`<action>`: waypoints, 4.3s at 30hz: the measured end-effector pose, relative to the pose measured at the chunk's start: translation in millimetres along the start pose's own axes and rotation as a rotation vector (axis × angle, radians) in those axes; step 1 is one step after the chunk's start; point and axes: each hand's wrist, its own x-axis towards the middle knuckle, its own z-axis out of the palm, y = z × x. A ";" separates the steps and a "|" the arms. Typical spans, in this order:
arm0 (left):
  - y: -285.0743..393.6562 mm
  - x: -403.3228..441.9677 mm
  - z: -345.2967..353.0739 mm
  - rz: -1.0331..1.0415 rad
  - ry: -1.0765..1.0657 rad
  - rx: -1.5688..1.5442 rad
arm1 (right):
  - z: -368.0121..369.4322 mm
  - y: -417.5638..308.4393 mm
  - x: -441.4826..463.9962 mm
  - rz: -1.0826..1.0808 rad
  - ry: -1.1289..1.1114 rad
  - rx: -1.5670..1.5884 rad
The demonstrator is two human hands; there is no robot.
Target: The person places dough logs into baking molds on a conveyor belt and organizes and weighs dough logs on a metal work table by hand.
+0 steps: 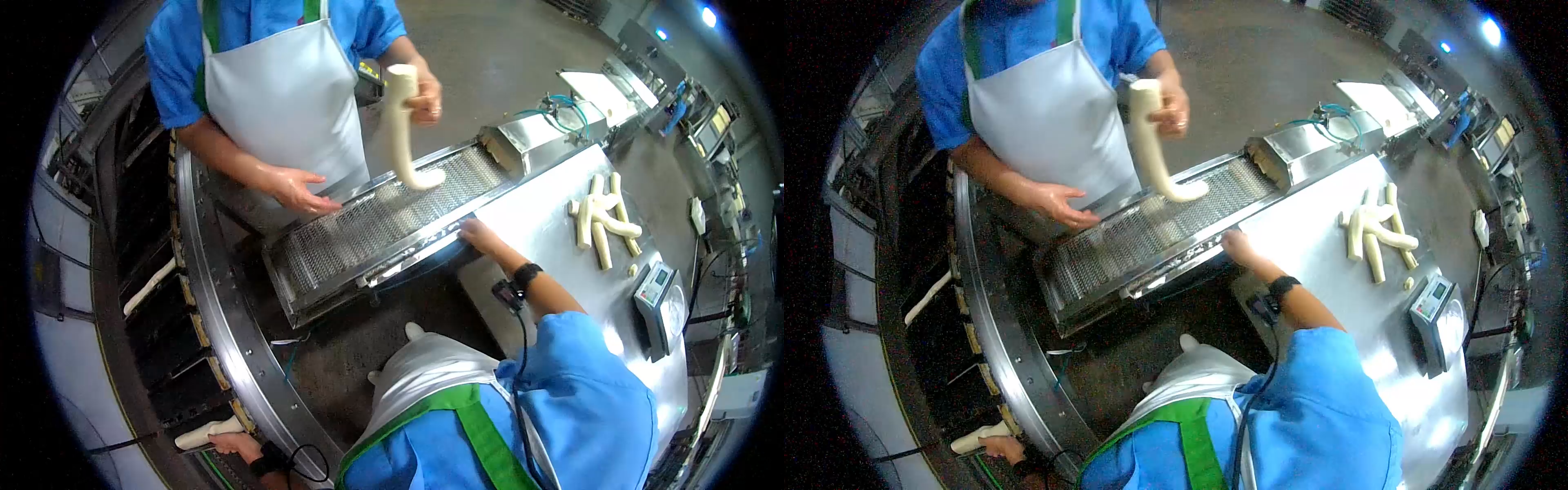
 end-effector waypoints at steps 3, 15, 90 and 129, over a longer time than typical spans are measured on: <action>-1.5 13.9 21.6 -0.101 0.193 0.035 | -13.5 27.0 -29.2 0.234 0.149 -0.075; -0.4 17.1 15.6 -0.111 0.308 0.237 | -9.9 106.5 -28.6 0.357 0.075 -0.250; -14.4 -23.6 -48.5 -0.097 0.141 -0.335 | 269.9 -576.7 -33.4 -0.949 -0.536 -0.251; 14.3 -30.8 -54.5 -0.095 0.161 -0.132 | 407.0 -736.9 -9.1 -1.217 -1.028 -0.163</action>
